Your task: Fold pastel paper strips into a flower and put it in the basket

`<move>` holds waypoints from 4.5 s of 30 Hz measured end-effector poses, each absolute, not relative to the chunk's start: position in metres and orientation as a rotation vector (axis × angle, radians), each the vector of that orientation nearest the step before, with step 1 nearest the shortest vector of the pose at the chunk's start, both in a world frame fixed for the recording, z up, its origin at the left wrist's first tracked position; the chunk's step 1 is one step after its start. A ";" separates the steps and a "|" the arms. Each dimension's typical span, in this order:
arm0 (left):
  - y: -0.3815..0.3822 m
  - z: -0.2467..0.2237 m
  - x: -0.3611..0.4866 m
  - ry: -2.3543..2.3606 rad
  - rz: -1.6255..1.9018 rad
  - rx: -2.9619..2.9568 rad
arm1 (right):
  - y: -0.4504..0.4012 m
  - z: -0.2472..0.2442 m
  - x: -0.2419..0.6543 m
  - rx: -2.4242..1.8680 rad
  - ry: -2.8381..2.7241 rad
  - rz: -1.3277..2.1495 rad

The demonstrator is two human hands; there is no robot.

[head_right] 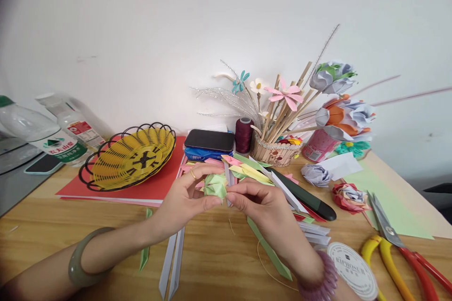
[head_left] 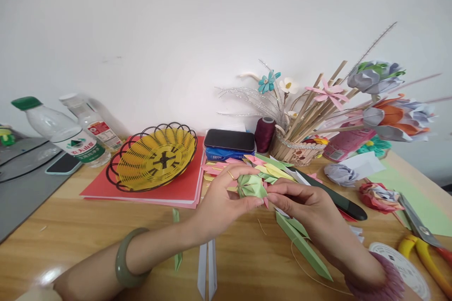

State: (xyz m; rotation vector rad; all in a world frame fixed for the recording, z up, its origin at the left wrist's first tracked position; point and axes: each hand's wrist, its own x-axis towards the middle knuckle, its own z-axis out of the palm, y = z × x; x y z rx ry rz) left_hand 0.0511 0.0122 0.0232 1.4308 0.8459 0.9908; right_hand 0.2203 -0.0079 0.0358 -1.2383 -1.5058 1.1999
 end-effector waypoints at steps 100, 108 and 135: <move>0.011 0.033 0.046 0.943 1.109 2.173 | -0.019 0.039 0.214 -1.260 -1.935 0.636; 0.012 0.032 0.047 0.980 1.053 2.129 | -0.019 0.036 0.217 -1.203 -1.981 0.578; 0.016 0.026 0.056 0.573 0.881 0.770 | -0.014 0.037 0.224 -1.323 -1.666 0.459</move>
